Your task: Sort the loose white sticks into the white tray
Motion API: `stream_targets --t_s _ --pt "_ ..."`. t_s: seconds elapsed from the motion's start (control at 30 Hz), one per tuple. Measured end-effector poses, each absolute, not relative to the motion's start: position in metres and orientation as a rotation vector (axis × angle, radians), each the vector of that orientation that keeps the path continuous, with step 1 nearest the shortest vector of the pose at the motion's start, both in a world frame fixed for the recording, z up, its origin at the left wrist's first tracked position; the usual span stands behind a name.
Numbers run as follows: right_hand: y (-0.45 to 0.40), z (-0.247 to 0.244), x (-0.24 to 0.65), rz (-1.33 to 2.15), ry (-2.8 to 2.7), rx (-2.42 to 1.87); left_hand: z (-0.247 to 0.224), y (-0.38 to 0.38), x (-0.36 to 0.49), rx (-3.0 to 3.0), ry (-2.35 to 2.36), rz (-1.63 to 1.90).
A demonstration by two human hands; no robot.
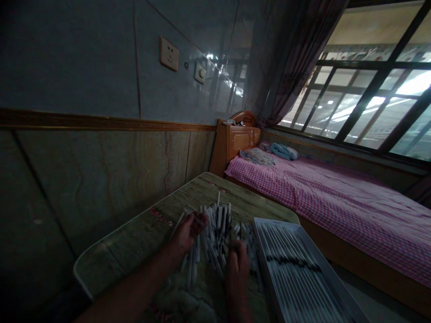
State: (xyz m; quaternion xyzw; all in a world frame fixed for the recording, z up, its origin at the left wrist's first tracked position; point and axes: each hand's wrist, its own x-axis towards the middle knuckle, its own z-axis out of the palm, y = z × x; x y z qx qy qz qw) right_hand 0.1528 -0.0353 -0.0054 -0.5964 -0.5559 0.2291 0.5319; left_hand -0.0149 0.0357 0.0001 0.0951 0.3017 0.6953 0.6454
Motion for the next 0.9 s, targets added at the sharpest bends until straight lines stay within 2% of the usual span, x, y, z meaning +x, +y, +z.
stream_targets --t_s 0.4,0.7,0.9 --pt "-0.038 -0.005 0.148 0.630 -1.396 -1.323 0.004 0.029 -0.008 0.201 0.646 1.526" --pt "-0.033 -0.014 0.153 0.486 -1.391 -1.270 0.007 0.023 -0.005 0.351 0.720 1.509" --pt "-0.035 -0.018 0.148 0.559 -1.526 -1.218 0.006 0.007 0.010 0.517 0.675 1.326"
